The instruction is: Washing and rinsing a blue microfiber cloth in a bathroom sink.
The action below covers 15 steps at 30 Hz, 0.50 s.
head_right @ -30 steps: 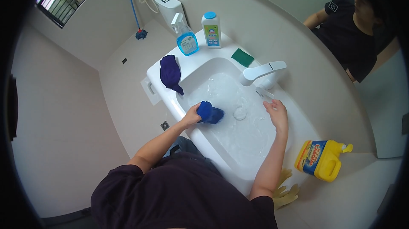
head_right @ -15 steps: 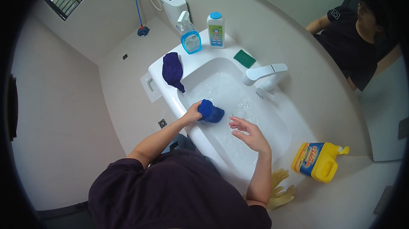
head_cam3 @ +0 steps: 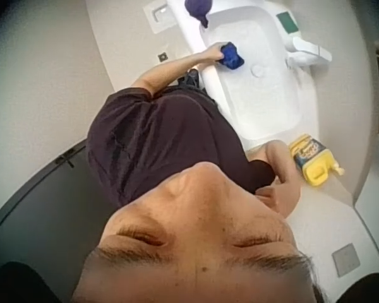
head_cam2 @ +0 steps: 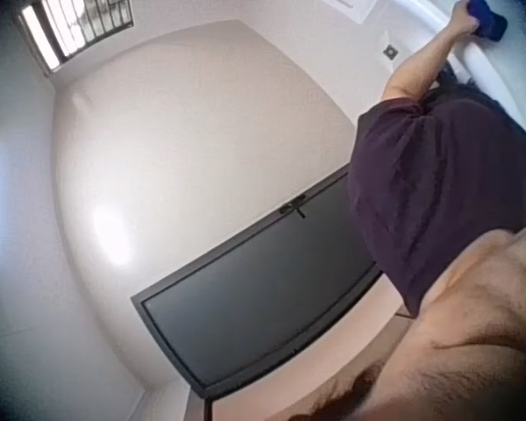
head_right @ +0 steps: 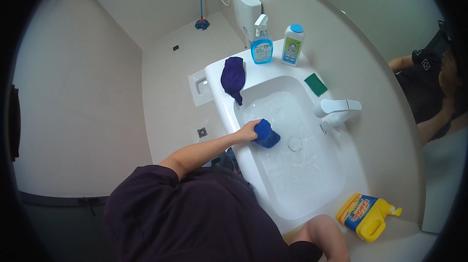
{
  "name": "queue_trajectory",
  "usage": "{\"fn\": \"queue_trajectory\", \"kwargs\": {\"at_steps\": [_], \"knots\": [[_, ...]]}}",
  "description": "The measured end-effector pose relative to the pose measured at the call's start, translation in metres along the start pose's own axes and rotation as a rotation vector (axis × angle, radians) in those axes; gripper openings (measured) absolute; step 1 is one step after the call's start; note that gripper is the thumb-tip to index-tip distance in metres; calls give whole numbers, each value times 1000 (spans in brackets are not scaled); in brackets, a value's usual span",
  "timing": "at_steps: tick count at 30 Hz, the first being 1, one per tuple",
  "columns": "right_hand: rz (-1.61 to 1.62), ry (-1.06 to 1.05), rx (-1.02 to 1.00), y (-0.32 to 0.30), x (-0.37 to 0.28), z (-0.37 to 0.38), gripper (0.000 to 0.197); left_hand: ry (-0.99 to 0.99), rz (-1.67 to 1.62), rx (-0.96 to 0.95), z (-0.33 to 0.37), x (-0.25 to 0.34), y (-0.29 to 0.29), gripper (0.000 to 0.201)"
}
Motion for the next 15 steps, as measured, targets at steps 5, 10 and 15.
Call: {"fn": "queue_trajectory", "kwargs": {"at_steps": [5,10,15], "knots": [[-170,-75,91,2,-5,22,23,50,18,-27,9,-6,6,39],[-47,38,-82,20,-8,17,28,30,-7,-39,6,-4,5,39],[-79,18,125,20,-11,17,34,10,-17,-22,1,-4,2,38]]}}
Point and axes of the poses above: each hand's wrist, its own z-axis towards the middle knuckle, its own y-axis out of the palm, x = y × z, the point moved 5 cm from there along z, towards the middle knuckle
